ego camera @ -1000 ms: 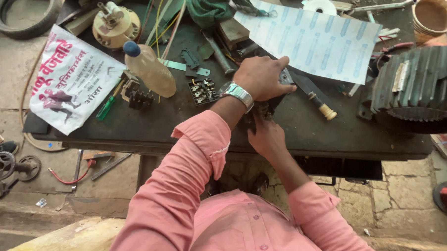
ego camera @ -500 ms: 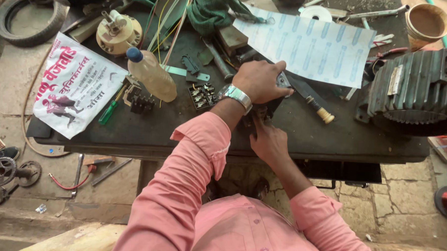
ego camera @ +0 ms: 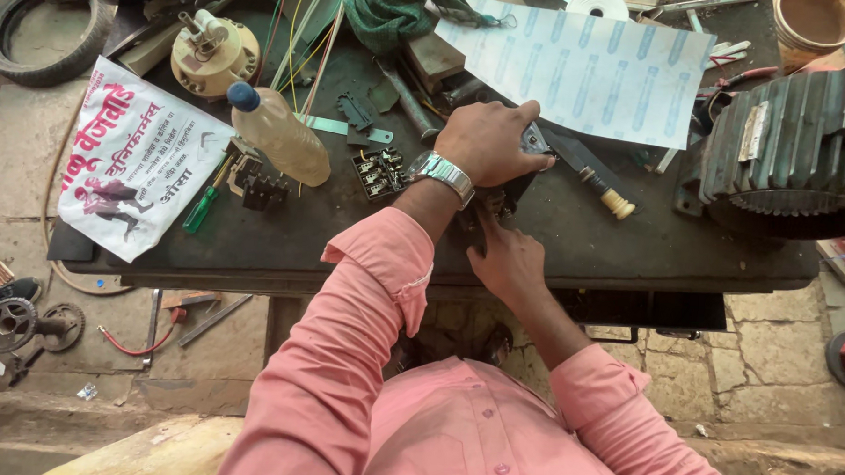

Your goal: The person scrapes a small black electrical component with a metal tool, then pours liquid from a plastic bottle onto the component. They use a toothbrush to scrub the component and its contacts, repeating the process on another similar component. The work is performed on a cluttered workbench with tools and parts visible.

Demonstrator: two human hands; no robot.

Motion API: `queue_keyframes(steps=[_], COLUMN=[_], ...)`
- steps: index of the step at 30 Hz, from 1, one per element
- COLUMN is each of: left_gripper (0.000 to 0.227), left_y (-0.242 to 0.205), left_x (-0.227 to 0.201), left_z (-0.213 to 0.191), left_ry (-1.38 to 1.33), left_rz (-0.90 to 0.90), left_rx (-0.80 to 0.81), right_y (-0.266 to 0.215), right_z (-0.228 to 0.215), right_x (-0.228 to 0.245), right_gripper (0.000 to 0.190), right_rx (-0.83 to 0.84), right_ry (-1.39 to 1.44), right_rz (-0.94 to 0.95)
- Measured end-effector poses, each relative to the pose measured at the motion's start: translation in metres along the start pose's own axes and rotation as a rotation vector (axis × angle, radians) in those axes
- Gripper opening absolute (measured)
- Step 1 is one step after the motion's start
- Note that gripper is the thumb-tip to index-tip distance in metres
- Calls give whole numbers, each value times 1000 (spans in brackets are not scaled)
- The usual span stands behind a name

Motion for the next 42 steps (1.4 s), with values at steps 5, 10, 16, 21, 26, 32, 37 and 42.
queue_keyframes(steps=[5, 10, 16, 21, 26, 32, 37, 42], left_gripper=[62, 60, 61, 60, 61, 62, 60, 62], left_y=[0, 0, 1, 1, 1, 0, -2, 2], left_x=[-1, -4, 0, 0, -1, -3, -1, -3], left_z=[0, 0, -3, -1, -2, 0, 2, 0], left_ry=[-14, -1, 4, 7, 17, 18, 8, 22], left_rz=[-24, -7, -28, -16, -2, -7, 6, 3], left_rx=[7, 0, 19, 11, -1, 20, -11, -6], right_y=[-2, -1, -4, -3, 0, -3, -7, 2], right_z=[3, 7, 10, 12, 9, 10, 7, 4], right_x=[0, 2, 0, -1, -3, -4, -3, -4], right_gripper=[78, 69, 61, 49, 63, 62, 54, 60], right_rx=[-89, -117, -125, -166, -135, -70, -197, -101], right_ry=[10, 62, 53, 49, 29, -7, -9, -40], right_rz=[4, 7, -10, -24, -21, -15, -74, -59])
Point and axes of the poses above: each hand's wrist, its own y-axis towards the middle knuckle, its own z-axis out of the palm, x = y × z, the point moved 4 cm from there along y, towards the middle knuckle, and after that the axes turned 12 degrees about -y, right-handed, at the moved point
